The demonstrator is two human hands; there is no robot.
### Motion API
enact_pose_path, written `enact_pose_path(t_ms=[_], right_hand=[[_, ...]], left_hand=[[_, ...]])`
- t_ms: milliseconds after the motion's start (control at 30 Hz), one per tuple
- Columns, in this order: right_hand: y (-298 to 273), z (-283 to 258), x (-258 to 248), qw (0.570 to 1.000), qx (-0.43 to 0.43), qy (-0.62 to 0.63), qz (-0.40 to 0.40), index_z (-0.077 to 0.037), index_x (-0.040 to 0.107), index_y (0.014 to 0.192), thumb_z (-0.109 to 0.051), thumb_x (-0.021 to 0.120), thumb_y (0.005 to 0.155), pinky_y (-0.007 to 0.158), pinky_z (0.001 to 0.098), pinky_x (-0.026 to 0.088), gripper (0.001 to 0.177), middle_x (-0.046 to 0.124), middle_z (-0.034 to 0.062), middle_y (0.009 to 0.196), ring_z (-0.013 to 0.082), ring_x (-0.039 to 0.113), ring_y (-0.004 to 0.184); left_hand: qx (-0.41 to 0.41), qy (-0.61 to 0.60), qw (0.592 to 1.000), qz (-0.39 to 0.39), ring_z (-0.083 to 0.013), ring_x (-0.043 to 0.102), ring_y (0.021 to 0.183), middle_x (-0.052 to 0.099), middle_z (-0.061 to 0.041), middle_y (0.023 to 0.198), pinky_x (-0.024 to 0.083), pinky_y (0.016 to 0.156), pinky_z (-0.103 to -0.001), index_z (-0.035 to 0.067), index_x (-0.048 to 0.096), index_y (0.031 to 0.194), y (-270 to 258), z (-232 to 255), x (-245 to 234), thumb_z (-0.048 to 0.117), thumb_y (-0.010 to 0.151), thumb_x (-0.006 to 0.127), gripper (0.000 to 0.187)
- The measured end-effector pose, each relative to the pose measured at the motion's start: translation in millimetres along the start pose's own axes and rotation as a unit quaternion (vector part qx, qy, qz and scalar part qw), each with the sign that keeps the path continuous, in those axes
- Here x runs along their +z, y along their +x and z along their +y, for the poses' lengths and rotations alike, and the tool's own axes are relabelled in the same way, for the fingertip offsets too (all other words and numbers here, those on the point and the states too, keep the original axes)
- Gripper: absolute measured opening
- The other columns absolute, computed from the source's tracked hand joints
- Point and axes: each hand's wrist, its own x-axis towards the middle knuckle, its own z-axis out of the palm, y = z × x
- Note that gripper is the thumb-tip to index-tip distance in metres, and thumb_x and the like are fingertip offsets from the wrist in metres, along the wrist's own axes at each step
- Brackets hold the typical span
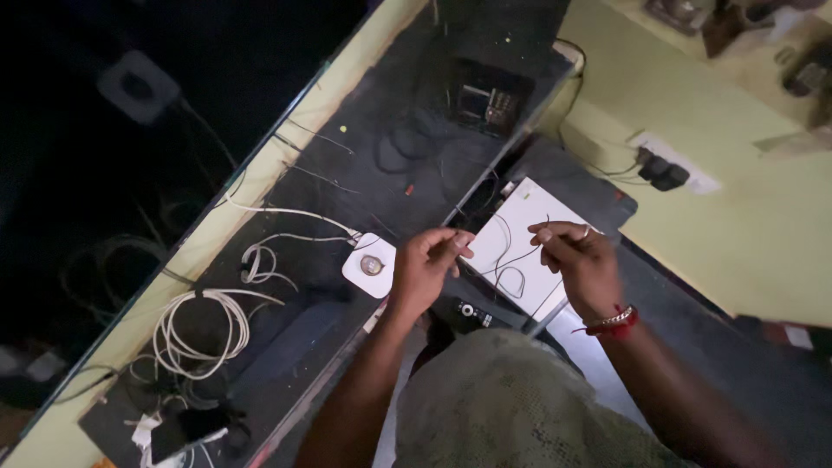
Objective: The person uncoils a length of wire and proceeds to connect several thin wires to the rear ports of a black electronic device.
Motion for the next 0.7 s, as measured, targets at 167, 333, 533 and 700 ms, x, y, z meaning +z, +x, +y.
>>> enact_pose_path(t_ms=[167, 333, 533, 700], right_hand=[[-18.0, 18.3, 12.5, 0.998, 0.003, 0.026, 0.065, 0.005, 0.071, 0.099, -0.006, 0.068, 0.096, 0.059, 0.0241, 0.043, 0.012, 0.073, 0.0067, 0.089, 0.0088, 0.055, 0.066], [-39.1, 34.1, 24.6, 0.993, 0.014, 0.051, 0.101, 0.002, 0.070, 0.102, -0.005, 0.069, 0.094, 0.058, 0.0243, 0.044, 0.011, 0.071, 0.0086, 0.084, 0.0099, 0.057, 0.065], [-41.7, 51.1, 27.3, 0.994, 0.028, 0.012, 0.104, 0.002, 0.073, 0.101, -0.010, 0.070, 0.095, 0.058, 0.0244, 0.046, 0.014, 0.073, 0.0074, 0.083, 0.0101, 0.058, 0.065], [-37.4, 70.9, 27.3, 0.998, 0.019, -0.015, 0.050, -0.002, 0.075, 0.101, -0.010, 0.069, 0.096, 0.061, 0.0247, 0.046, 0.012, 0.071, 0.0034, 0.082, 0.0084, 0.059, 0.069]], left_hand=[[0.005, 0.001, 0.999, -0.051, -0.0073, 0.061, 0.066, 0.077, -0.005, 0.087, 0.050, 0.063, -0.024, 0.000, 0.076, 0.110, 2.4, -16.6, -11.2, 0.028, 0.103, 0.064, 0.031], [-0.006, 0.019, 0.995, -0.097, -0.0072, 0.061, 0.070, 0.076, -0.004, 0.087, 0.050, 0.066, -0.024, 0.002, 0.076, 0.111, -2.1, -30.2, -9.1, 0.027, 0.104, 0.062, 0.030], [0.086, 0.078, 0.990, -0.079, -0.0092, 0.068, 0.080, 0.076, -0.005, 0.091, 0.052, 0.071, -0.026, 0.002, 0.077, 0.105, -16.4, -32.5, -1.9, 0.024, 0.102, 0.065, 0.025], [0.052, 0.161, 0.984, -0.052, -0.0158, 0.058, 0.066, 0.068, -0.011, 0.074, 0.047, 0.061, -0.030, -0.002, 0.079, 0.108, -27.2, -53.9, 5.1, 0.020, 0.100, 0.072, 0.024]])
